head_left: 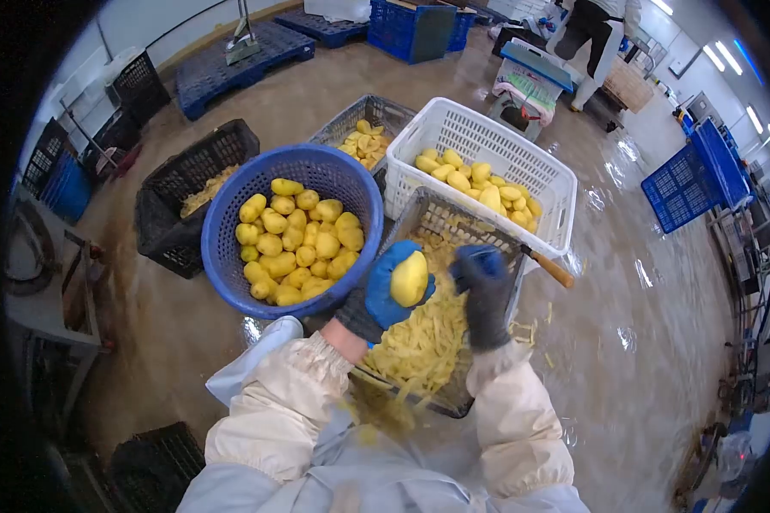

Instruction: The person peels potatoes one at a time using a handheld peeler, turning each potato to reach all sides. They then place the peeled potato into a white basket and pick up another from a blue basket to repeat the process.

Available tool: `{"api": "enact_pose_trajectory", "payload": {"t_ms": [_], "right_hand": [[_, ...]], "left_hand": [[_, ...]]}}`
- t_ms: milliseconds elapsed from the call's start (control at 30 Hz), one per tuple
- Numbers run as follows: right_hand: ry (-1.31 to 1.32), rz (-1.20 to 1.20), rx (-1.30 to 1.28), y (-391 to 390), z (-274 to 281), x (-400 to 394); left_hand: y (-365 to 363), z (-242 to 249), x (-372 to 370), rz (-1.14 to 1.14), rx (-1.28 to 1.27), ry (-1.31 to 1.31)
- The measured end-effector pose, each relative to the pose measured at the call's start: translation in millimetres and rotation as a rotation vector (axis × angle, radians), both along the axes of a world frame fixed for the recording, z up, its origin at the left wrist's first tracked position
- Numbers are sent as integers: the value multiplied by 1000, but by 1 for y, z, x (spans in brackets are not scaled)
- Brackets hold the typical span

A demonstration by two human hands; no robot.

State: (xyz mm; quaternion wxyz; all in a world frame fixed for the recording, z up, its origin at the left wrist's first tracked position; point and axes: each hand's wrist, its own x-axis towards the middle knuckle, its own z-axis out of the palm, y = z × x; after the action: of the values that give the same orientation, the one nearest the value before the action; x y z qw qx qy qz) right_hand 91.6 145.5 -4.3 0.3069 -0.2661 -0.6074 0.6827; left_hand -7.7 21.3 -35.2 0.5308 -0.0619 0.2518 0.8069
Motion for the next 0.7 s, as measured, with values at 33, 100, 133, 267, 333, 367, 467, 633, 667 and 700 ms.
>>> {"api": "enact_pose_trajectory", "payload": {"t_ms": [33, 100, 133, 267, 333, 367, 467, 633, 667, 700], "right_hand": [[69, -27, -52, 25, -8, 3], [214, 50, 9, 13, -2, 1], [344, 141, 76, 4, -1, 2], [74, 186, -98, -8, -9, 1], [149, 35, -67, 24, -6, 3], [176, 90, -73, 14, 0, 3], [66, 357, 202, -35, -5, 10], [118, -27, -9, 44, -15, 7], [128, -30, -7, 31, -7, 7], [101, 117, 3, 4, 5, 9]], "left_hand": [[0, -2, -1, -6, 14, -19], [1, -8, -9, 13, 26, -72], [3, -12, -10, 44, 46, -139], [2, -13, -7, -5, 77, -207], [1, -11, -8, -20, 113, -244], [-1, -12, -12, -40, 190, -264], [-2, -12, -18, -41, 115, -69], [-3, -9, -12, -122, 262, -102], [0, -12, -15, -126, 264, -93], [2, -16, -14, -41, 160, -109]]}}
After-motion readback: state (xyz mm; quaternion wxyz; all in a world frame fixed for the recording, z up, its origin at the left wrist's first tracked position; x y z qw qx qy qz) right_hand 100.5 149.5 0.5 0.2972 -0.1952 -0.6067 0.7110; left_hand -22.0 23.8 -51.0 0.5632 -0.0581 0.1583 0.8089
